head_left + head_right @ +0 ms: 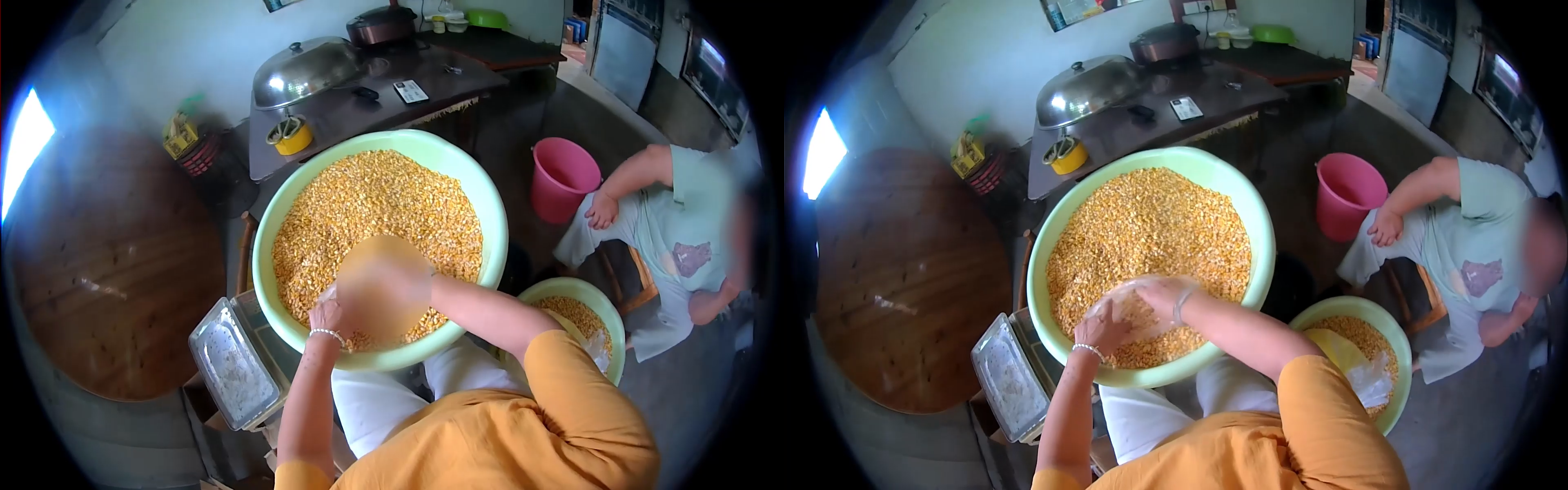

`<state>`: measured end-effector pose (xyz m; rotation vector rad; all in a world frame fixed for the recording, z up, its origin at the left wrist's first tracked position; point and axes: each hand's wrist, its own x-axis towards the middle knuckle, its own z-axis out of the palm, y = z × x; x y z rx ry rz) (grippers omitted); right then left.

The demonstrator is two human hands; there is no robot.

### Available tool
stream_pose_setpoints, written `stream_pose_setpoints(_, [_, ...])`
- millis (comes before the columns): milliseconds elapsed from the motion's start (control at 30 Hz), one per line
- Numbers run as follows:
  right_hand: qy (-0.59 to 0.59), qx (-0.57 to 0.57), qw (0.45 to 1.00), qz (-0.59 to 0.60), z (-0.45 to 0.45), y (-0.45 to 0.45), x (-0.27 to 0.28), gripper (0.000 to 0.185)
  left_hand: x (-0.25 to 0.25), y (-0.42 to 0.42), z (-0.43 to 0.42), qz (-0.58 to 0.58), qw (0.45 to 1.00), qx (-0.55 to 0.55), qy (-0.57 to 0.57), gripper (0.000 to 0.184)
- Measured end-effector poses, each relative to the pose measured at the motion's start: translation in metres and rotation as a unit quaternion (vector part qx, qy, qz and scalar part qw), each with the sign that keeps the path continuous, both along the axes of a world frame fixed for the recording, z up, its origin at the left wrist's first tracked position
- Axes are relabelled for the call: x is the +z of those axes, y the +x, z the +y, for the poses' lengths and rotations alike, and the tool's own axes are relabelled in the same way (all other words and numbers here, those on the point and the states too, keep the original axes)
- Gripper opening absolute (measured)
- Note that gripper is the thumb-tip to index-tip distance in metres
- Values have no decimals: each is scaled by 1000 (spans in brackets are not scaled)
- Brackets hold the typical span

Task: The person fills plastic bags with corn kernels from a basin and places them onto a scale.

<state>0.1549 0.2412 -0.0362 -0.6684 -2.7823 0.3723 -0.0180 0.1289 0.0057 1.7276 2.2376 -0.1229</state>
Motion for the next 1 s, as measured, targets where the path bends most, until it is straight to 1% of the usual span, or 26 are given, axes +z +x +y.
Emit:
stream_pose_setpoints(67, [32, 77, 996, 29, -13, -5, 8, 39, -9, 3, 10, 53, 998, -7, -41, 78])
stream_pose_setpoints(100, [49, 110, 992, 41, -19, -9, 16, 33, -11, 3, 15, 42, 997, 9, -60, 81])
stream_pose_setpoints(133, [19, 120, 990, 64, -21, -11, 7, 29, -12, 3, 19, 32, 996, 25, -80, 84])
stream_pose_setpoints(167, [-12, 131, 987, 87, -24, -13, -1, 25, -40, -10, 23, 57, 998, -21, -15, 79])
stream_pose_setpoints(200, [11, 132, 991, 16, -27, -16, -2, 22, -71, -28, 19, 81, 993, -66, 50, 74])
stream_pose_setpoints(233, [35, 137, 988, -55, -31, -19, -2, 20, -80, -36, 14, 96, 990, -84, 64, 69])
stream_pose_setpoints(300, [-142, 116, 982, 43, -19, -36, -50, 24, -36, -15, 10, 53, 998, -34, 6, 65])
stream_pose_setpoints(333, [-73, 125, 989, -28, -23, -28, -27, 26, -14, -5, 7, 34, 999, -8, -22, 63])
stream_pose_setpoints(367, [-3, 139, 986, -96, -28, -19, -2, 28, 20, 11, 3, 20, 1000, 22, -4, 61])
stream_pose_setpoints(400, [-37, 127, 990, -54, -28, -30, -39, 28, 32, 19, 2, 7, 998, 54, 14, 60])
stream_pose_setpoints(433, [-69, 115, 991, -11, -28, -55, -99, 28, 19, 9, -3, 31, 991, 11, 131, 59])
stream_pose_setpoints(467, [-77, 112, 991, -18, -27, -50, -93, 28, 8, -1, -6, 54, 966, -33, 251, 59])
stream_pose_setpoints(500, [-81, 109, 991, -22, -27, -50, -87, 27, 18, 3, -4, 75, 965, -25, 250, 49])
stream_pose_setpoints(533, [-82, 104, 991, -27, -30, -55, -83, 27, 18, -1, -2, 117, 954, -24, 276, 55])
stream_pose_setpoints(567, [-82, 102, 991, -39, -31, -56, -81, 26, 16, -3, -2, 102, 957, 6, 271, 64])
stream_pose_setpoints(600, [-70, 106, 989, -71, -32, -51, -63, 26, 12, -6, -2, 88, 959, 37, 266, 72])
stream_pose_setpoints(633, [-57, 111, 987, -103, -34, -46, -44, 26, 2, -13, -1, 96, 955, 28, 278, 74])
stream_pose_setpoints(667, [-31, 122, 980, -157, -35, -28, -1, 26, 1, -12, 1, 65, 968, 61, 236, 73])
stream_pose_setpoints(700, [-5, 132, 969, -209, -35, -19, 19, 27, 2, -9, 5, 35, 976, 93, 193, 72])
stream_pose_setpoints(733, [-7, 124, 983, -138, -34, -30, -14, 26, 1, -7, 8, 5, 981, 125, 151, 70])
stream_pose_setpoints(767, [-14, 124, 981, -150, -34, -31, -19, 26, -5, -8, 9, 15, 978, 118, 172, 62])
stream_pose_setpoints(867, [-16, 128, 972, -196, -32, -23, 7, 25, -14, -19, 6, -14, 972, 119, 203, 58])
stream_pose_setpoints(900, [-19, 129, 970, -206, -32, -20, 14, 25, -18, -21, 6, -31, 964, 119, 235, 56])
stream_pose_setpoints(1000, [-27, 155, 963, -221, -30, -17, 28, 24, -13, -15, 6, -48, 961, 92, 257, 58])
